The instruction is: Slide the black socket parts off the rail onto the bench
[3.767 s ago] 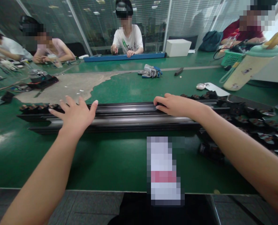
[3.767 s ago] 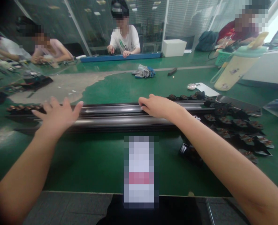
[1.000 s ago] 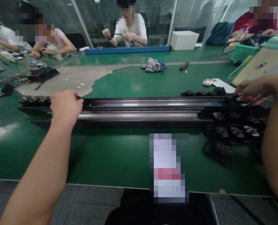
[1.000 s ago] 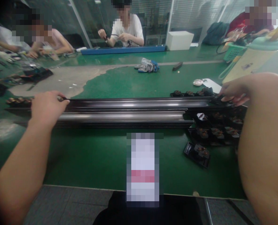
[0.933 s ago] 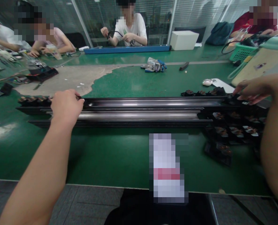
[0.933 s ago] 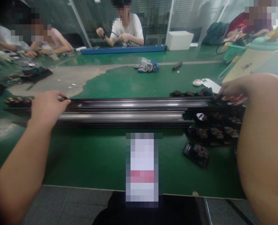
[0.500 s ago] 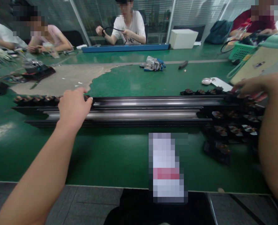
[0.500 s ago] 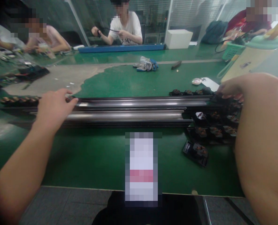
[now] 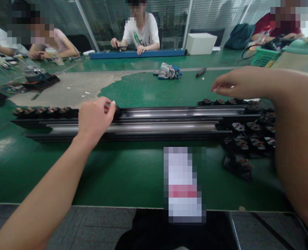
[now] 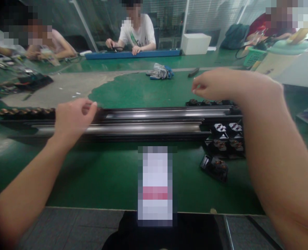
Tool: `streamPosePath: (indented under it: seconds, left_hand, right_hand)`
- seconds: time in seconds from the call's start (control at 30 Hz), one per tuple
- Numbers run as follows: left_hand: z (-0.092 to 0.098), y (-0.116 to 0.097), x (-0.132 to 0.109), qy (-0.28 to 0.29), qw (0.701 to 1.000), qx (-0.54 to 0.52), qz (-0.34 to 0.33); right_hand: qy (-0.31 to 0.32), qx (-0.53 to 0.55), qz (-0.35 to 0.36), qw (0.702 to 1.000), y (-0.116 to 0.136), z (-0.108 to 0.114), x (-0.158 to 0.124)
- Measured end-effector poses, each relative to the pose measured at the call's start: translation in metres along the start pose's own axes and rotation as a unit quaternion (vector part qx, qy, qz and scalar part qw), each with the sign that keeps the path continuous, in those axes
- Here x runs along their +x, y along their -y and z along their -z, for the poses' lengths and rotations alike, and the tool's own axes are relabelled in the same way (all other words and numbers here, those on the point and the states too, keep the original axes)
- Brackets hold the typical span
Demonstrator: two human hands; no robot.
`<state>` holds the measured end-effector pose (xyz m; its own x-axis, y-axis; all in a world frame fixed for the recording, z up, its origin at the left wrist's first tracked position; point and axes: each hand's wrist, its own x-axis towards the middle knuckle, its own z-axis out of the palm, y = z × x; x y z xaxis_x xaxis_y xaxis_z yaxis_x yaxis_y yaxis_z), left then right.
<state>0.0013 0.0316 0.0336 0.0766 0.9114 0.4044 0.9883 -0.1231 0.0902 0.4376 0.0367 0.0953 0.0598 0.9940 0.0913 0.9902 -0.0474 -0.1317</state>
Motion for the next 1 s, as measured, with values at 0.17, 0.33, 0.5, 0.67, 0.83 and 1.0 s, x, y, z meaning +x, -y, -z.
streamPosePath:
  seconds: [0.17,0.33,0.5,0.67,0.83,1.0]
  left_hand:
    - [-0.013,-0.012,-0.009,-0.028,0.991,-0.113,-0.065]
    - [-0.010,-0.021,-0.016,0.027,0.973,-0.168,-0.154]
    - [-0.006,-0.021,-0.015,0.103,0.954,-0.188,-0.212]
    - [-0.008,-0.022,-0.016,0.171,0.918,-0.207,-0.292]
    - [-0.011,-0.025,-0.019,0.182,0.909,-0.191,-0.322]
    - [-0.013,-0.024,-0.017,0.191,0.910,-0.162,-0.330]
  right_hand:
    - [0.038,-0.060,0.288,0.955,0.051,-0.027,-0.013]
    - [0.077,-0.002,0.345,0.936,0.074,-0.058,-0.014]
    - [0.114,-0.004,0.358,0.927,0.090,-0.071,-0.026]
    - [0.049,0.030,0.375,0.925,0.091,-0.077,-0.031]
    - [0.039,0.036,0.411,0.910,0.095,-0.089,-0.028]
    - [0.072,0.030,0.413,0.907,0.101,-0.097,-0.030]
